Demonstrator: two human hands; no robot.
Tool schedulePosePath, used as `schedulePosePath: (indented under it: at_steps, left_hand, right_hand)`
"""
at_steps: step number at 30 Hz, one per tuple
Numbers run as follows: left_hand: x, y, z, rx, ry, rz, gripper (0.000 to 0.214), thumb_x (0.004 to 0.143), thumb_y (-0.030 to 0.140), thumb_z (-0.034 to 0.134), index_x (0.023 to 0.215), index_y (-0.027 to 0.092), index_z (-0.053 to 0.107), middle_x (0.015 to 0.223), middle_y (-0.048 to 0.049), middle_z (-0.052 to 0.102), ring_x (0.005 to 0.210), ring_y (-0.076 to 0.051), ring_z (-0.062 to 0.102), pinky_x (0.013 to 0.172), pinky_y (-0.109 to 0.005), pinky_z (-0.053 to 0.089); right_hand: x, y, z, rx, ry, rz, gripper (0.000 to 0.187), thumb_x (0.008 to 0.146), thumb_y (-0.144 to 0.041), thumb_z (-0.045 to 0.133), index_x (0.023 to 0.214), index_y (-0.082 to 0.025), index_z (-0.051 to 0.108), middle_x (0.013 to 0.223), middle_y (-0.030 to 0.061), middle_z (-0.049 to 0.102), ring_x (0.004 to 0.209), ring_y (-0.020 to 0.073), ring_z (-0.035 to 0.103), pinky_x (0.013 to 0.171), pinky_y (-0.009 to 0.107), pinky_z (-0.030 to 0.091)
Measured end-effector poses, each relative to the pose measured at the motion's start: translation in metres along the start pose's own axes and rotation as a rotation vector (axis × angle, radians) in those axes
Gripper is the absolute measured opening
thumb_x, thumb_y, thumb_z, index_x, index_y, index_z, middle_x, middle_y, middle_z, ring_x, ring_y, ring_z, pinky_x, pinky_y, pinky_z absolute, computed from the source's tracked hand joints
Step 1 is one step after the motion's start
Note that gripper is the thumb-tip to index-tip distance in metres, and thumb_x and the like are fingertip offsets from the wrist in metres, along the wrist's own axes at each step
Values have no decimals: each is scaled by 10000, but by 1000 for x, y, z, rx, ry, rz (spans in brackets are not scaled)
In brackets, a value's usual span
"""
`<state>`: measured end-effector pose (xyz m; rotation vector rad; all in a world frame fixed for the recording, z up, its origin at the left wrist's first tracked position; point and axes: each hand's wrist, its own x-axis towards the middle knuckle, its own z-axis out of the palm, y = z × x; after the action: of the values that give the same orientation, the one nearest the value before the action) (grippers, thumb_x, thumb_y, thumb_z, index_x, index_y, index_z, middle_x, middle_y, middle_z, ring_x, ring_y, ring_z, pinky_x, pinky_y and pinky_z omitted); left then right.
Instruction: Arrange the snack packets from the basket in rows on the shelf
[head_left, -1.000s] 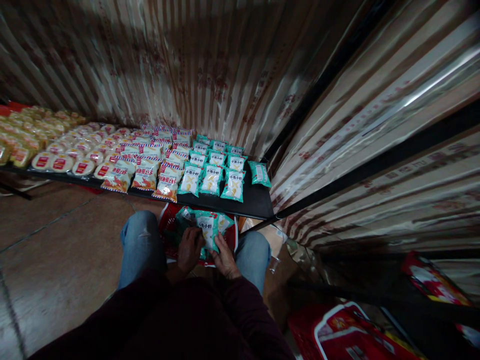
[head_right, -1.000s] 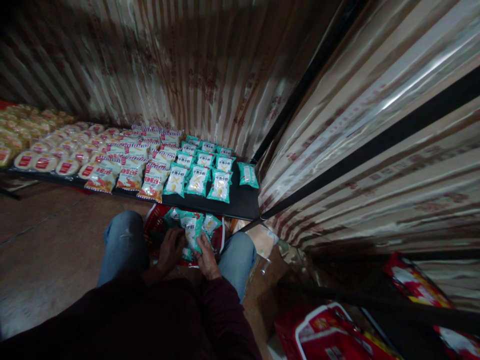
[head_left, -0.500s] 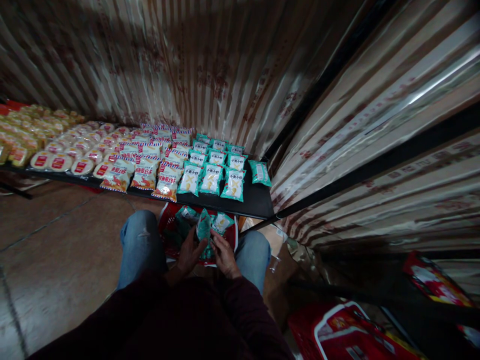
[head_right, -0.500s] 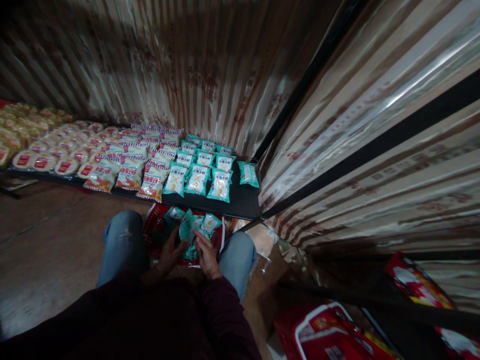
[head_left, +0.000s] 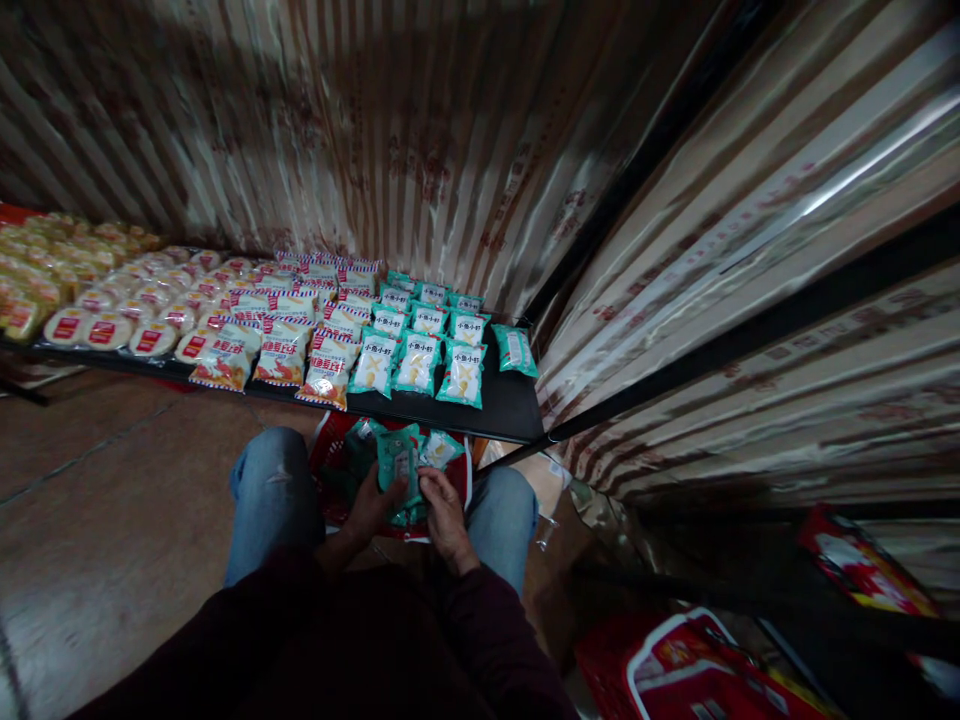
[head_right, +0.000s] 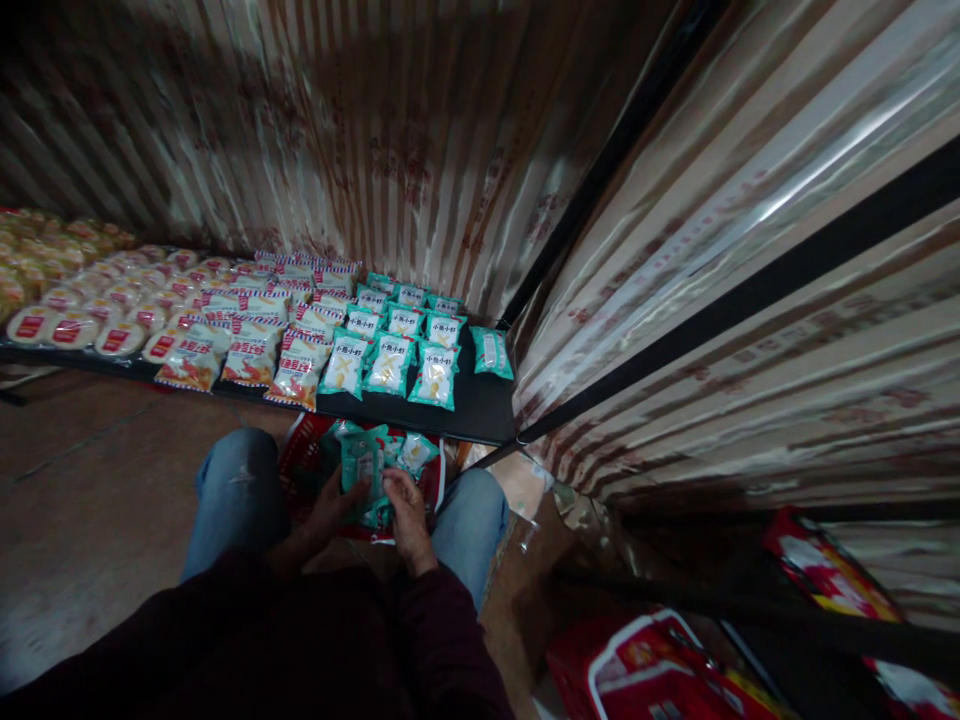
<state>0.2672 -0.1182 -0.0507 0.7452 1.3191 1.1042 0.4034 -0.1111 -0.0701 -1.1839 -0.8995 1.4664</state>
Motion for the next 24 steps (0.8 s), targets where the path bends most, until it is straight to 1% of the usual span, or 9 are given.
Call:
schedulePosePath:
  at_steps: [2, 5, 7, 10, 13, 16, 19, 24]
  left_hand:
    - [-2, 6, 0, -44, -13, -33, 625, 627, 494, 723, 1128, 156, 566, 1103, -110, 665, 1016, -273, 609, 888, -387, 472]
    - [-4, 13, 0, -166, -55, -88, 662, 610, 468, 751, 1159, 151, 559, 1132, -117, 657, 1036, -278, 608, 904, -400, 470]
    - [-4, 15, 0, -254, -93, -127, 671, 602, 450, 764, 1164, 144, 563, 1137, -119, 657, 1051, -280, 606, 911, -404, 472]
    - [-3, 18, 2, -325, -133, -182, 623, 597, 430, 770, 1117, 134, 596, 1097, -113, 676, 1064, -281, 604, 913, -402, 478]
    - [-3, 23, 5, -386, -169, -260, 602, 605, 420, 764, 1113, 143, 600, 1049, -104, 693, 1018, -283, 629, 876, -410, 504]
    - [-2, 28, 8, -414, -228, -312, 622, 613, 392, 766, 1157, 160, 578, 1031, -102, 699, 962, -287, 651, 827, -418, 526]
    - [-1, 29, 9, -416, -272, -317, 659, 625, 358, 772, 1211, 166, 541, 1048, -116, 693, 944, -288, 657, 812, -419, 531]
    - [2, 22, 9, -412, -258, -288, 703, 626, 339, 784, 1249, 167, 506, 1078, -121, 680, 955, -278, 654, 837, -411, 522]
  right_hand:
    - [1, -5, 3, -17, 15, -10, 359, 700, -468, 697, 984, -253, 657, 946, 14, 657, 933, 183, 598, 875, 315, 450]
    - [0, -15, 8, -117, 48, -4, 525, 693, -522, 683, 1130, -243, 604, 1031, 39, 649, 982, 192, 590, 900, 315, 443]
    - [-1, -21, 11, -198, 78, -12, 553, 721, -561, 636, 1168, -239, 590, 1067, 47, 647, 1012, 201, 580, 914, 318, 436]
    - [-4, -26, 15, -299, 109, -42, 557, 759, -574, 582, 1200, -235, 578, 1137, 59, 634, 1073, 218, 559, 939, 332, 419]
    - [-5, -26, 17, -351, 133, -89, 538, 785, -565, 550, 1202, -227, 581, 1192, 70, 614, 1111, 228, 543, 971, 348, 394]
    - [-3, -21, 15, -354, 192, -98, 514, 786, -558, 546, 1169, -219, 600, 1178, 72, 626, 1109, 232, 546, 964, 347, 399]
    - [0, -15, 10, -390, 236, -124, 494, 798, -542, 534, 1139, -193, 605, 1130, 83, 643, 1072, 230, 563, 943, 348, 412]
    - [3, -5, 3, -528, 315, -292, 421, 866, -487, 434, 1067, -162, 609, 1086, 110, 638, 1051, 218, 564, 956, 355, 394]
